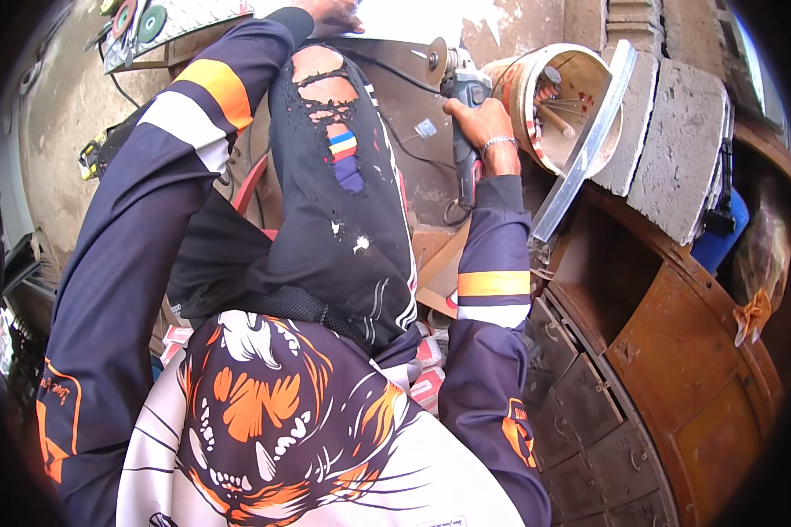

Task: The person uses an angle grinder to cut a rectangular metal sheet placed on a small table. After cutting, they use tin snips to trim and shape the edges of the metal sheet.

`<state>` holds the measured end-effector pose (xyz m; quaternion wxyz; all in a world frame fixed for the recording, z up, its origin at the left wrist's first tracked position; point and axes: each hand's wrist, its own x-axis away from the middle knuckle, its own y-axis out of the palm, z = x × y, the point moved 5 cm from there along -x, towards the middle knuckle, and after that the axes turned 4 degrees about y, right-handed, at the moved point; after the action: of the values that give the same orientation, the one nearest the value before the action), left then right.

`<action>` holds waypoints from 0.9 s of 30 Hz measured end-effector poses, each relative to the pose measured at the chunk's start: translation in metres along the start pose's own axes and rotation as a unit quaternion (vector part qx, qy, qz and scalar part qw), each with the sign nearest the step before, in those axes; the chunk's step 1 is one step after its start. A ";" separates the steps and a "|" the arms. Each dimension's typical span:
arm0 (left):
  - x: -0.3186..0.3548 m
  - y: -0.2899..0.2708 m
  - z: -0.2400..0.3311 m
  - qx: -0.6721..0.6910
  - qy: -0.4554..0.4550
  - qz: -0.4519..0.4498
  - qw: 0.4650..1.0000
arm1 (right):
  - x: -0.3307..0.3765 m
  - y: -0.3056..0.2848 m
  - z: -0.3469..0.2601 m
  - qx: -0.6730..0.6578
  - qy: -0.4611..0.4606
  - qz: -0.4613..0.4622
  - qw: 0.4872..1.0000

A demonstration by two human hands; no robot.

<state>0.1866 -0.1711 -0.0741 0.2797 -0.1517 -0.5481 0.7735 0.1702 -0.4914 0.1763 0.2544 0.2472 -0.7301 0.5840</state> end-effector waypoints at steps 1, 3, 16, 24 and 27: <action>0.000 0.001 0.000 0.000 0.001 0.000 1.000 | 0.000 0.000 -0.001 0.001 -0.001 0.000 1.000; 0.000 0.002 -0.001 0.000 0.004 0.000 1.000 | 0.000 -0.001 -0.002 0.002 -0.001 0.000 1.000; 0.008 0.018 -0.007 0.027 0.023 0.000 0.999 | -0.004 -0.002 -0.003 -0.004 -0.024 0.017 1.000; 0.003 -0.001 0.015 -0.089 0.072 -0.013 0.993 | -0.009 0.002 0.006 -0.008 -0.020 0.026 0.999; 0.001 0.003 0.011 -0.075 0.070 -0.011 0.995 | -0.008 0.001 0.003 -0.002 -0.014 0.016 1.000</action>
<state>0.1790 -0.1796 -0.0729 0.3136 -0.2197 -0.5858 0.7143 0.1749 -0.4939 0.1696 0.2352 0.2428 -0.7388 0.5830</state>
